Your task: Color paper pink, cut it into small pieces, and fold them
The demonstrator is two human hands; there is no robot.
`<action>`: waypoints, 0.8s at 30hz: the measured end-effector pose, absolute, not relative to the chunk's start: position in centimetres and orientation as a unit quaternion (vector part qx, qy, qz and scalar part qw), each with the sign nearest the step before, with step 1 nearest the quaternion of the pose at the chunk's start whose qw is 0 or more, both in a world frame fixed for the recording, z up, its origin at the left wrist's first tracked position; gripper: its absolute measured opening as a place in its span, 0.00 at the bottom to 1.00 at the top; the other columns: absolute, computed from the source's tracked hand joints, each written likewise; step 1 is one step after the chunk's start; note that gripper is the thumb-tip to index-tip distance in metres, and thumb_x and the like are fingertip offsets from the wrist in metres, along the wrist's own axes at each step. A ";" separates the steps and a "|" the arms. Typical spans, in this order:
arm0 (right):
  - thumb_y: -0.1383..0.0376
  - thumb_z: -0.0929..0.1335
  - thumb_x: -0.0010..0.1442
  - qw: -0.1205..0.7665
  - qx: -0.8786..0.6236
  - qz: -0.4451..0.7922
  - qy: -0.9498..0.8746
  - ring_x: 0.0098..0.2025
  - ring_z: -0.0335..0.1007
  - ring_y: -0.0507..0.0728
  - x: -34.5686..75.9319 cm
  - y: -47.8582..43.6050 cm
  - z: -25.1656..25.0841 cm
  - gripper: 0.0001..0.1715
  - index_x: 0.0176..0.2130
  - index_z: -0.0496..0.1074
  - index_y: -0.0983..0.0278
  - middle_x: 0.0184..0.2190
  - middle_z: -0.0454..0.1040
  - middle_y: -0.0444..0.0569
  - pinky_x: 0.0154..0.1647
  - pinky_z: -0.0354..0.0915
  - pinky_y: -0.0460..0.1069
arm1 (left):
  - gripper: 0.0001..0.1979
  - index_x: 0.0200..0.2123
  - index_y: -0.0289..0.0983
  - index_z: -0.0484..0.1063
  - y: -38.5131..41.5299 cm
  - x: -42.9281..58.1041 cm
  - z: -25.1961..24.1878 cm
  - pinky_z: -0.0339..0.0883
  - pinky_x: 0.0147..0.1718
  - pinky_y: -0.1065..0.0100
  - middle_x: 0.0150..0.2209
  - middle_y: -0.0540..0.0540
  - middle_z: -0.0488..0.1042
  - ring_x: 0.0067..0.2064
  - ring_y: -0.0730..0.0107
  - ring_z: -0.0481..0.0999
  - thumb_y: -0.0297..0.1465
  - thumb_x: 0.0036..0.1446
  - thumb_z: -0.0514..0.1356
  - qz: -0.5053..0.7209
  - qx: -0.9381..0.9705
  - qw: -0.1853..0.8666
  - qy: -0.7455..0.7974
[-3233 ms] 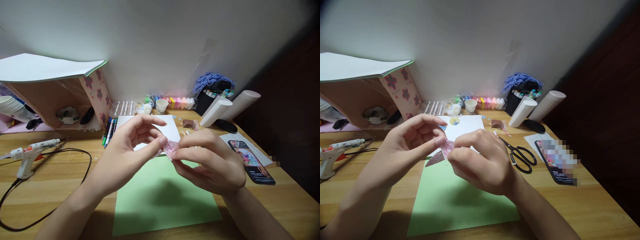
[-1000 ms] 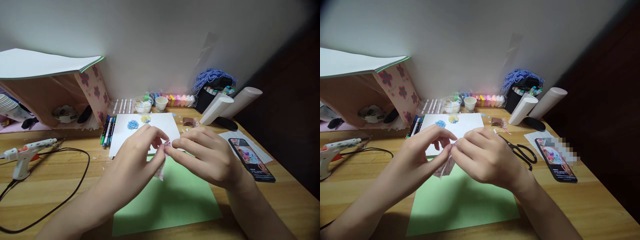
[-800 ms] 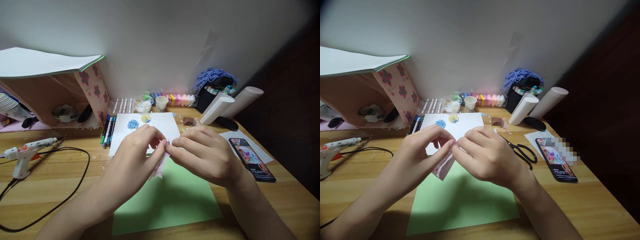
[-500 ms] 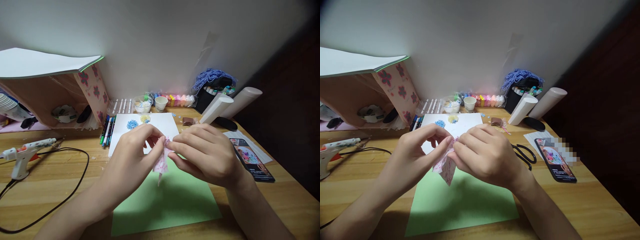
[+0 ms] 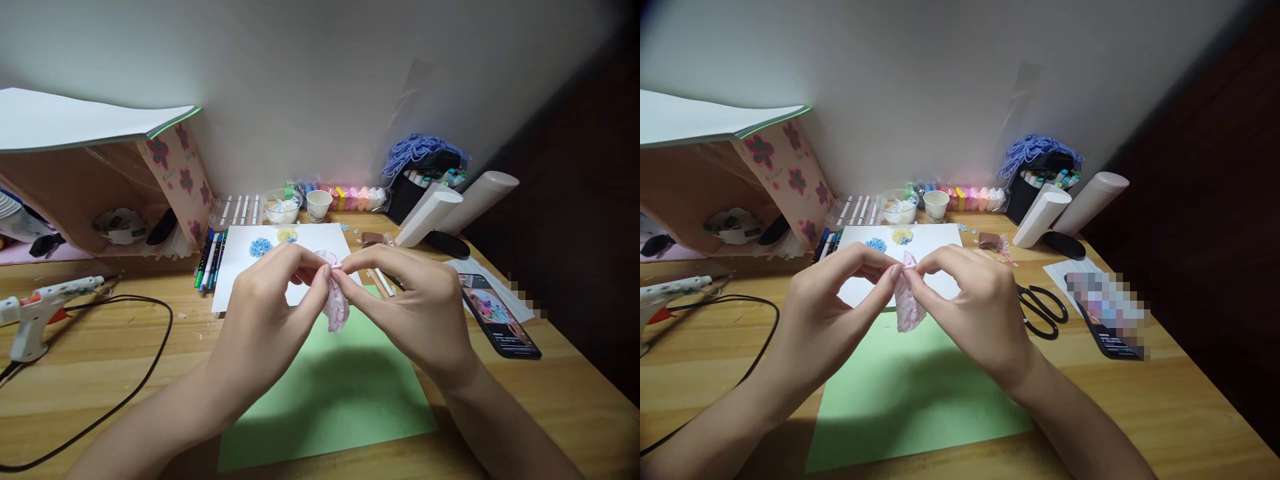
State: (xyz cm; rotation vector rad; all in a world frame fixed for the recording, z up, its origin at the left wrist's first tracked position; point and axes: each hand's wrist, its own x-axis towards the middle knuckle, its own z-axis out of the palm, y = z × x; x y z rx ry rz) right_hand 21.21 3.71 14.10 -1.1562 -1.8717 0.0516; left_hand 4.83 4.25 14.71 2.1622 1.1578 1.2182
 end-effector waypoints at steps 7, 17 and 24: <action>0.70 0.71 0.53 0.513 -0.511 0.116 -0.680 0.32 0.75 0.54 21.0 3.8 14.0 0.10 0.36 0.68 0.62 0.30 0.76 0.43 0.33 0.69 0.48 | 0.04 0.33 0.36 0.71 4.3 5.0 14.9 0.67 0.33 0.73 0.31 0.51 0.75 0.33 0.76 0.72 0.25 0.59 0.58 0.450 0.774 0.199 0.400; 0.68 0.67 0.59 0.509 -0.500 0.153 -0.684 0.30 0.70 0.51 21.2 4.0 14.1 0.02 0.33 0.69 0.62 0.28 0.74 0.44 0.31 0.67 0.47 | 0.04 0.33 0.38 0.69 4.1 5.0 15.0 0.66 0.32 0.70 0.30 0.50 0.73 0.32 0.73 0.72 0.28 0.61 0.57 0.453 0.762 0.173 0.429; 0.68 0.67 0.60 0.523 -0.478 0.229 -0.668 0.30 0.70 0.50 21.1 4.0 14.1 0.03 0.33 0.68 0.63 0.29 0.72 0.43 0.31 0.67 0.45 | 0.10 0.36 0.37 0.65 3.8 5.2 14.5 0.65 0.32 0.69 0.35 0.48 0.71 0.34 0.71 0.71 0.39 0.60 0.58 0.389 0.760 0.227 0.468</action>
